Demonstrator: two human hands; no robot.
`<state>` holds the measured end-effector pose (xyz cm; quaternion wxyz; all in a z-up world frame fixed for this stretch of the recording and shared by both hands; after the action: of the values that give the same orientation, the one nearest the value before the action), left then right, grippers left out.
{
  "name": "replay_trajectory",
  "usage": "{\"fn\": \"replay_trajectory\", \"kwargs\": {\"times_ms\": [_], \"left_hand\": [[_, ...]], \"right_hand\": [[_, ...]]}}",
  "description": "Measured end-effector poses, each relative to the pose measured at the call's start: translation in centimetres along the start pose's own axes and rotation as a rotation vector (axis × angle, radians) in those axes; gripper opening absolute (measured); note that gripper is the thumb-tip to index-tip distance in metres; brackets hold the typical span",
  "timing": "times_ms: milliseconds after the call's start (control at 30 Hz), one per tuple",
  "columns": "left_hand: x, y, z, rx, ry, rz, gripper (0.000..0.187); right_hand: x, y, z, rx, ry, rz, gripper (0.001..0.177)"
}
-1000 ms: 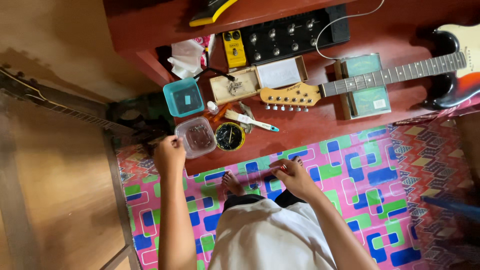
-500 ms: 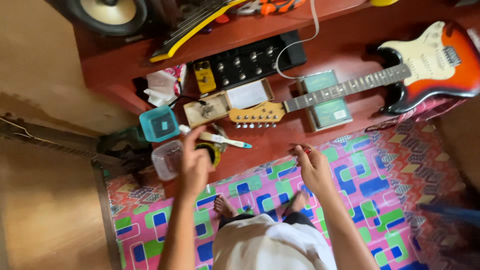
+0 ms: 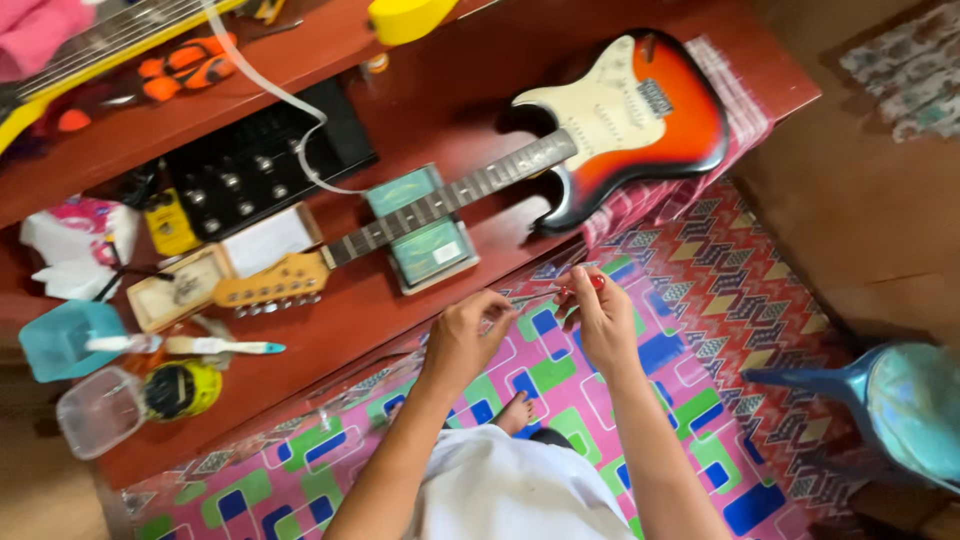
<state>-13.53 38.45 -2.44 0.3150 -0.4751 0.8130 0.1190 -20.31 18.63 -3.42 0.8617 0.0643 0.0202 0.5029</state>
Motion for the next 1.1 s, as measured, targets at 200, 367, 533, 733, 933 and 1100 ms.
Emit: {"fn": "replay_trajectory", "kwargs": {"times_ms": [200, 367, 533, 733, 933, 1100], "left_hand": [[4.7, -5.5, -0.8, -0.049, -0.179, -0.117, 0.015], [8.9, -11.8, -0.4, 0.01, 0.007, -0.14, 0.014], [16.9, -22.2, -2.1, 0.085, 0.1, -0.109, 0.013], [24.5, -34.0, -4.5, 0.198, 0.032, -0.046, 0.011], [26.8, -38.2, -4.8, 0.102, -0.022, 0.051, 0.013], [27.9, -38.2, -4.7, -0.05, -0.023, 0.039, 0.014]], "right_hand": [[-3.1, -5.8, 2.6, -0.022, -0.04, 0.08, 0.029], [-6.1, -11.5, 2.8, -0.075, 0.133, 0.092, 0.019], [-13.5, -18.8, 6.0, -0.071, 0.345, 0.047, 0.015], [-20.9, -29.4, 7.0, -0.105, 0.489, -0.016, 0.02], [-20.5, -35.5, 9.6, -0.172, 0.87, 0.222, 0.029], [-20.9, -40.6, 7.3, -0.267, 0.979, 0.437, 0.033]]}}
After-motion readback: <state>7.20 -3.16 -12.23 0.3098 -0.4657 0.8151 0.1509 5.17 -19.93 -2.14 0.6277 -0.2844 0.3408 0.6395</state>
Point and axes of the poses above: each hand's wrist, its own y-axis away from the middle knuckle, its own x-axis out of the palm, z = x × y, the point moved 2 cm from there along -y, towards the middle knuckle
